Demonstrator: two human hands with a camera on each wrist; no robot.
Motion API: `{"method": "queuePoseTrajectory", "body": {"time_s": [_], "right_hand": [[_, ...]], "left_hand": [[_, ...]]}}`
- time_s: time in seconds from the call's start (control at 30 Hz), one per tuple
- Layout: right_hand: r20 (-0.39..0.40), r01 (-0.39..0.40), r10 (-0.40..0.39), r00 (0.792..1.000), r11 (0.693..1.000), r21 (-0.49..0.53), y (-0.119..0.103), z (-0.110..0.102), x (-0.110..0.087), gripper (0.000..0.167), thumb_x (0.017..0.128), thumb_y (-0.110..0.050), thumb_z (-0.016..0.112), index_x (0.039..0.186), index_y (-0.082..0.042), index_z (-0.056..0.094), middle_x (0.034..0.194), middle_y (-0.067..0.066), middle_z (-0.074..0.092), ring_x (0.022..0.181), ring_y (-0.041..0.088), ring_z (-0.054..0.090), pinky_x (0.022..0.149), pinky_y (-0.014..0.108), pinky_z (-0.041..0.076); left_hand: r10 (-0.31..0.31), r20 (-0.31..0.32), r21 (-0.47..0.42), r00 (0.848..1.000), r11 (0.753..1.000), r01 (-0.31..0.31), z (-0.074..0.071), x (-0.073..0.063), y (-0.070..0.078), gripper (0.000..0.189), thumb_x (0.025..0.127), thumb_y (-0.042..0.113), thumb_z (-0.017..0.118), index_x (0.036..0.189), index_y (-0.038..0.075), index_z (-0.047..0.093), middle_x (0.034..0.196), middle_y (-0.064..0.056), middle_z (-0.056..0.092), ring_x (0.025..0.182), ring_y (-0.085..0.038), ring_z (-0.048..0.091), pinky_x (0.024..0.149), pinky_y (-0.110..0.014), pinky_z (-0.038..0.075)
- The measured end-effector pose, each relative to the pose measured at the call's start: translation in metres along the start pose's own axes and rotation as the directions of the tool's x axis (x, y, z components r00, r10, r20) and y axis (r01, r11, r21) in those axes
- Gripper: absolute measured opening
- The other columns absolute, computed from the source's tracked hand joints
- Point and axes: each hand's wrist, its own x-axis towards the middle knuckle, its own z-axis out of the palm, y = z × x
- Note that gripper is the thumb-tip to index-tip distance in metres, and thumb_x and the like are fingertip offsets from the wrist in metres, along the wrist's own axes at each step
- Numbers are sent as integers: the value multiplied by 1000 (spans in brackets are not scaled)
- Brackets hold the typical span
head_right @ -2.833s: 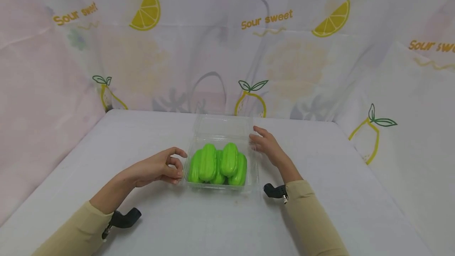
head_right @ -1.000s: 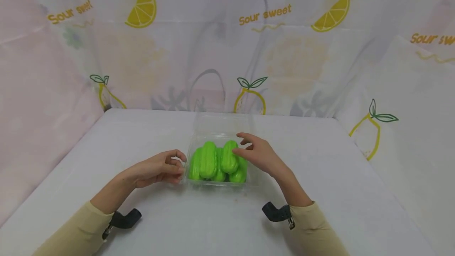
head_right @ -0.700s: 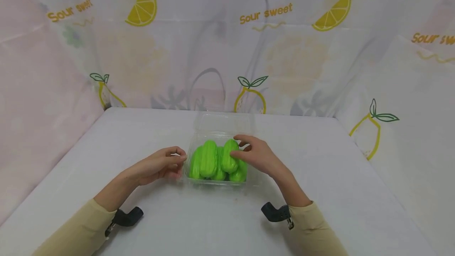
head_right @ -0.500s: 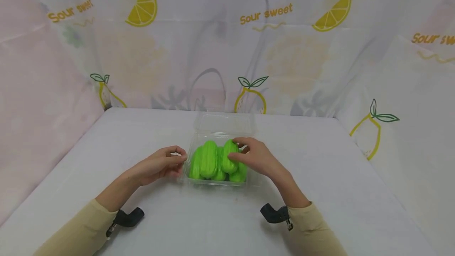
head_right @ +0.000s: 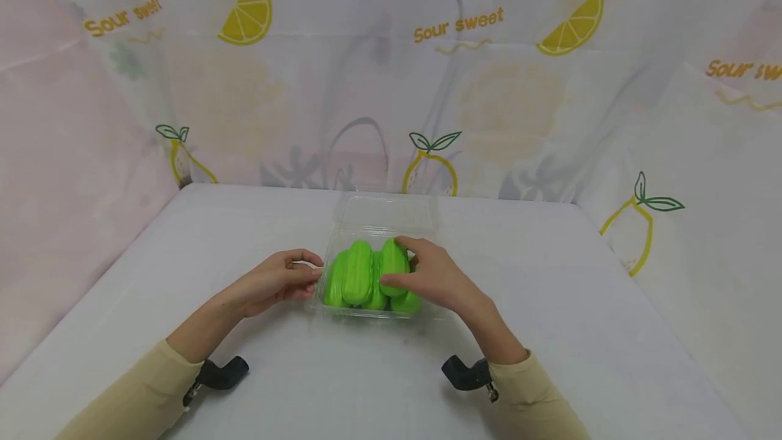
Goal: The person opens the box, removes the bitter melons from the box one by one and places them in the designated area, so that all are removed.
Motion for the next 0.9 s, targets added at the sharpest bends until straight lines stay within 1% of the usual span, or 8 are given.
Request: {"method": "queuePoseTrajectory", "body": {"time_s": [0.13,0.23,0.37,0.47,0.6,0.9], "right_hand": [[3,6,-6,1000,1000,-20,-4,1,-1,78,84,-44,77,149,-16,44,143,5,55,110,23,60,82,35,54],[5,22,-22,1000,999,-25,-5,2,-3,79,84,-42,77,149,-14,43,146,7,52,111,25,59,85,39,54],[3,51,-51,999,998,-25,-6,1,-5,74,86,-38,76,149,-13,44,148,10,51,113,26,59,90,41,55],[4,81,-81,997,996,-35,-6,-1,-6,70,87,-35,74,147,-13,46,147,11,51,113,28,60,91,43,55],[6,102,-102,995,994,-37,-5,-5,-8,66,88,-32,72,146,-13,48,145,12,53,114,30,62,91,45,56],[2,66,-66,998,998,13,-4,-13,-12,60,89,-29,70,143,-12,51,147,9,53,120,36,61,99,51,53]], "left_hand": [[2,0,-9,1000,1000,-2,0,0,0,39,98,15,64,128,-3,46,80,2,64,68,-6,63,64,-17,58],[3,-1,-8,1000,1000,-3,1,0,0,39,97,14,64,127,-3,46,80,2,64,68,-7,63,64,-17,58],[7,3,0,1000,1000,-7,2,-1,0,38,98,14,63,127,-3,46,81,1,64,69,-7,63,65,-17,58],[12,8,0,1000,1000,-12,1,-1,0,38,98,14,63,128,-3,46,82,1,64,69,-7,63,65,-17,58],[12,4,-7,1000,1000,-12,2,0,0,37,98,12,62,127,-2,46,81,1,64,68,-7,63,65,-17,58],[15,17,-1,1000,1000,-15,1,2,-1,39,98,13,63,127,-5,44,80,1,63,66,-5,63,66,-17,58]]}}
